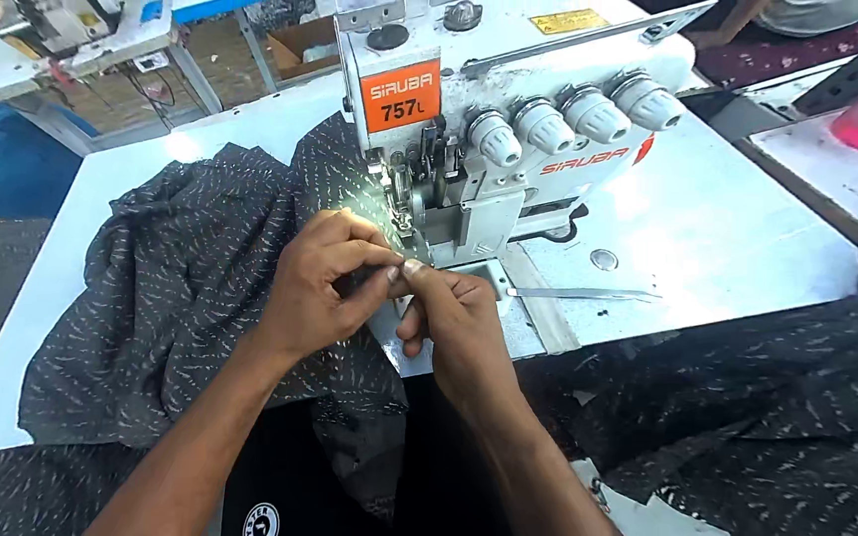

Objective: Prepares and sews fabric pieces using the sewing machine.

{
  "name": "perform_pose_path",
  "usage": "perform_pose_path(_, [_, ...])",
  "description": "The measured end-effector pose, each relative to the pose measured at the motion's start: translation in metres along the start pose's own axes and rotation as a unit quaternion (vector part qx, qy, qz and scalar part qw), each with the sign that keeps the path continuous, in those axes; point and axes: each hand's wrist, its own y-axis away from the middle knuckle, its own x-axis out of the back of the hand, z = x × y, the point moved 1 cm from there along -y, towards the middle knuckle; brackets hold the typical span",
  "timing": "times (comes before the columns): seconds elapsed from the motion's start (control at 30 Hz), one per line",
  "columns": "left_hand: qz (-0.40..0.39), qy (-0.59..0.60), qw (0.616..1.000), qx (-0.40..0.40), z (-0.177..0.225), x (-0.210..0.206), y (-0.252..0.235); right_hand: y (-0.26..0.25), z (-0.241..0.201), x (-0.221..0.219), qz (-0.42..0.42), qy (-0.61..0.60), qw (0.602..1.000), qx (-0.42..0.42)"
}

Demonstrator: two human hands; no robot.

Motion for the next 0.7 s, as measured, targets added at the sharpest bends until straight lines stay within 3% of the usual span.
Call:
perform_pose_path(0.13, [0.009, 0.013, 1.0, -0.006, -0.024, 0.003, -0.013, 0.001, -0.005, -0.005, 0.038, 0.041, 0.998, -0.032])
perform_pose_path(0.23, [-0.011, -0.041, 0.999, 0.028, -0.019, 0.005, -0.013, 0.012, 0.001, -0.002, 0.02, 0.045, 0.998, -0.031])
perform_pose_path(0.33, [-0.018, -0.15, 0.988, 0.042, 0.003, 0.006, 0.005, 0.032, 0.019, 0.004, 0.039, 0.11, 0.988, 0.1])
perform_pose_path(0.37, [-0.007, -0.159, 0.986, 0.042, 0.007, 0.006, 0.012, 0.035, 0.027, 0.006, 0.052, 0.152, 0.971, 0.18])
perform_pose_path(0.43, [-0.002, -0.147, 0.988, 0.045, 0.018, 0.009, 0.023, 0.035, 0.031, 0.01, 0.071, 0.309, 0.893, 0.319])
perform_pose_path(0.5, [-0.009, -0.127, 0.99, 0.055, 0.033, 0.009, 0.028, 0.029, 0.019, 0.008, 0.082, 0.459, 0.805, 0.366])
perform_pose_path(0.57, [-0.001, -0.061, 0.994, 0.09, 0.042, 0.006, 0.033, 0.018, 0.007, 0.001, 0.063, 0.557, 0.748, 0.354])
perform_pose_path(0.63, [0.018, 0.036, 0.991, 0.127, 0.053, 0.006, 0.032, 0.009, 0.002, 0.003, 0.056, 0.575, 0.732, 0.361])
perform_pose_path(0.7, [0.031, 0.075, 0.989, 0.126, 0.062, 0.0, 0.029, 0.005, -0.001, 0.015, 0.096, 0.525, 0.757, 0.378])
